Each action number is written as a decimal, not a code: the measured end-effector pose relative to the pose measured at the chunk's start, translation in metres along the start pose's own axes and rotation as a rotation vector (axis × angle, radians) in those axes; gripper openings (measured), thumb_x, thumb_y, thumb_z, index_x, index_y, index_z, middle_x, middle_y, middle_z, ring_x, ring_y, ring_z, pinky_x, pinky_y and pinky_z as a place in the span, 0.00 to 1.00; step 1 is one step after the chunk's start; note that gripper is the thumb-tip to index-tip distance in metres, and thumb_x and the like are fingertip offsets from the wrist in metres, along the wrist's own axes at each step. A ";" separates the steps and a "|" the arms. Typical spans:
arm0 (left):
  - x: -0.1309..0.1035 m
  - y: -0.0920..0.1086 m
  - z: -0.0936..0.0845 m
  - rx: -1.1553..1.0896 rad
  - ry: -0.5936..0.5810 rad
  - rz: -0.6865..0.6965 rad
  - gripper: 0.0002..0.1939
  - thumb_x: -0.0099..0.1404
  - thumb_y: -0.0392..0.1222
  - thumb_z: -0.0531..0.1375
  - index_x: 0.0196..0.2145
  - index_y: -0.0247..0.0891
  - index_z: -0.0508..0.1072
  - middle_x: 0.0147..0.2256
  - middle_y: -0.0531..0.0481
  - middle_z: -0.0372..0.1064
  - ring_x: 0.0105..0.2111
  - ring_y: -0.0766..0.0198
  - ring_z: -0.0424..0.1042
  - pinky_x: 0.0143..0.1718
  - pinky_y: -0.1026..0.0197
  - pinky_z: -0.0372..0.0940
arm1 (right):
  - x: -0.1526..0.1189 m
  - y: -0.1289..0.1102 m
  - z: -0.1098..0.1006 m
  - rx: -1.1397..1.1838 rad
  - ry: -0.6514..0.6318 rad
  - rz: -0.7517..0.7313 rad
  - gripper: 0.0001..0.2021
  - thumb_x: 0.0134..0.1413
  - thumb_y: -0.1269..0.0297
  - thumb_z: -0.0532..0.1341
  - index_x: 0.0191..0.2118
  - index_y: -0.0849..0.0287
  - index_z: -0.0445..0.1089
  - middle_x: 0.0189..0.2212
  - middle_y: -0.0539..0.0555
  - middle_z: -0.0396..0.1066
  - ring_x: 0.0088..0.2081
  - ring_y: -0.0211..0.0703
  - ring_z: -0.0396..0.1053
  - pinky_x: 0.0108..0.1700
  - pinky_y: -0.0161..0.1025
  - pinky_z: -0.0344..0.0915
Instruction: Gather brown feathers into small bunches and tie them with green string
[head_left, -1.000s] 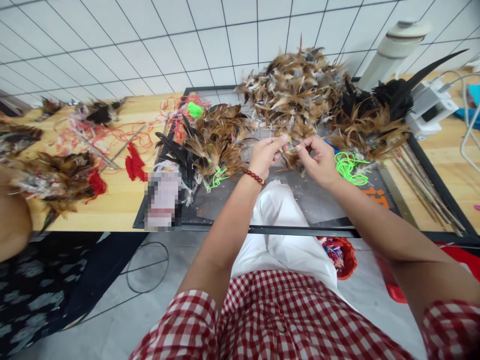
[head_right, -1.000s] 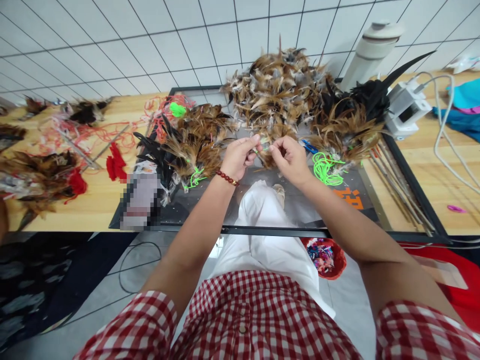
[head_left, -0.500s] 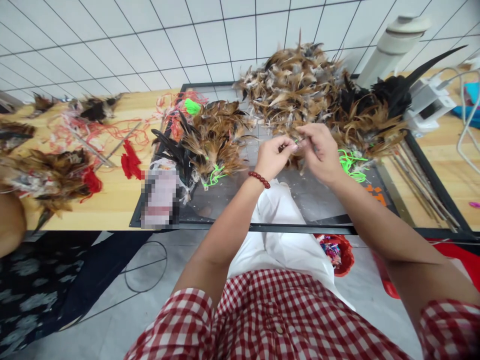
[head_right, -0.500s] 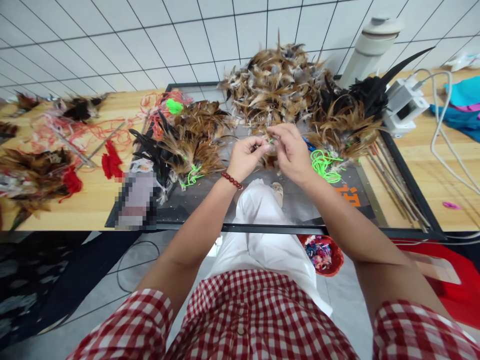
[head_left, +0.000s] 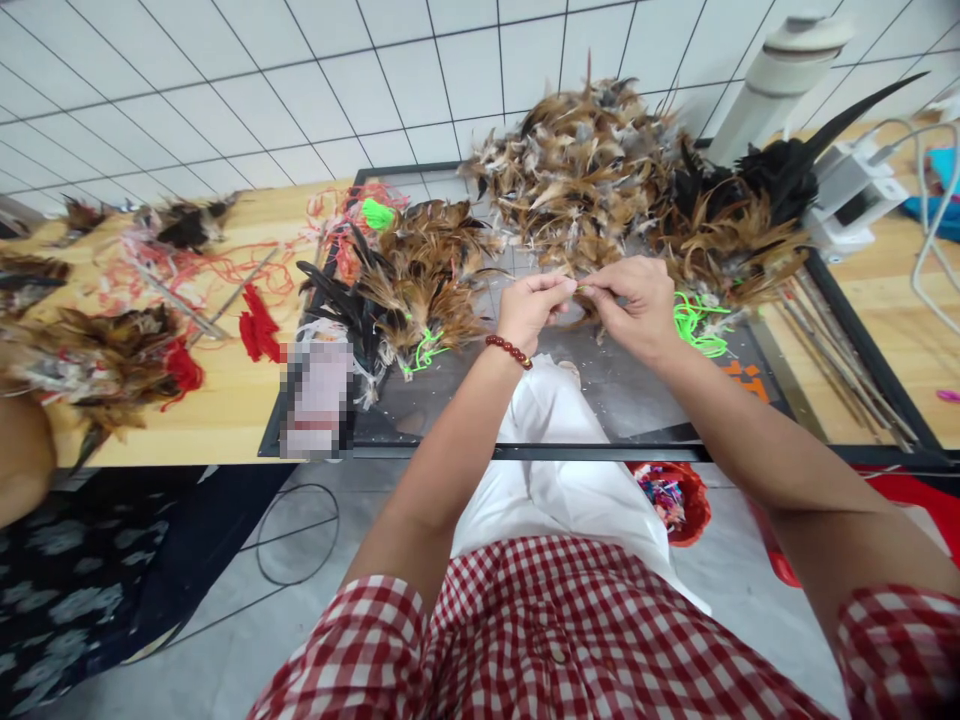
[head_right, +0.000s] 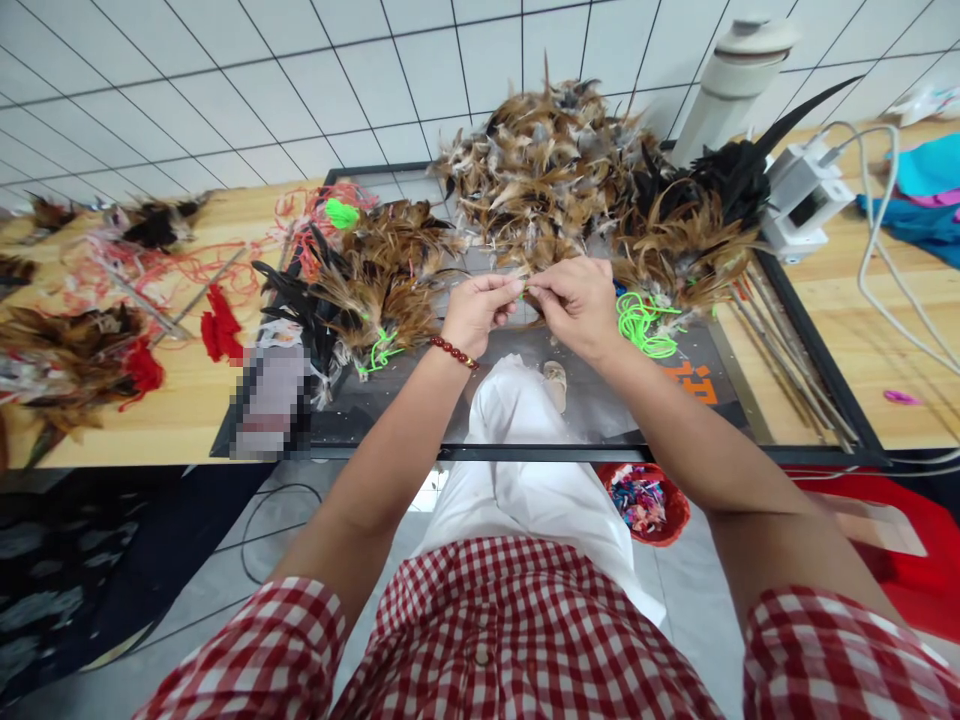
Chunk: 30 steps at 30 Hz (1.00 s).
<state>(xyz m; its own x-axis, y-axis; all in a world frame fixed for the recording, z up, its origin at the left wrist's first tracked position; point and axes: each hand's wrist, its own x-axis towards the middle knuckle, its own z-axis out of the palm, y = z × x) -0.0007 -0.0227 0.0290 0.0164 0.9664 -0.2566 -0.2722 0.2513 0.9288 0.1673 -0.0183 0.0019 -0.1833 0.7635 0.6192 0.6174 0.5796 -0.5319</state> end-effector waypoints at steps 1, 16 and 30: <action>0.000 0.001 -0.001 -0.003 -0.004 -0.020 0.12 0.55 0.34 0.75 0.26 0.35 0.75 0.20 0.57 0.69 0.20 0.76 0.66 0.21 0.70 0.55 | 0.001 -0.001 0.000 0.013 0.015 0.016 0.08 0.64 0.57 0.64 0.37 0.48 0.81 0.35 0.51 0.82 0.42 0.51 0.76 0.56 0.55 0.63; 0.005 -0.006 0.005 0.020 0.039 0.139 0.08 0.59 0.30 0.71 0.29 0.35 0.76 0.24 0.57 0.72 0.24 0.75 0.70 0.31 0.70 0.68 | 0.003 0.014 0.004 0.110 0.062 0.033 0.17 0.66 0.46 0.62 0.44 0.53 0.80 0.42 0.57 0.80 0.43 0.51 0.76 0.50 0.50 0.71; 0.007 -0.014 0.006 -0.020 0.043 0.219 0.09 0.55 0.28 0.71 0.27 0.36 0.75 0.26 0.57 0.74 0.26 0.74 0.71 0.34 0.68 0.69 | 0.007 0.017 0.011 0.585 -0.001 0.386 0.20 0.49 0.45 0.74 0.41 0.54 0.78 0.32 0.51 0.78 0.32 0.41 0.74 0.37 0.42 0.74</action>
<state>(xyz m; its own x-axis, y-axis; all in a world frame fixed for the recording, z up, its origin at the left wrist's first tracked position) 0.0085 -0.0191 0.0160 -0.0857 0.9945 -0.0608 -0.2834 0.0341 0.9584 0.1680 -0.0004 -0.0094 -0.0345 0.9456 0.3235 0.1251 0.3253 -0.9373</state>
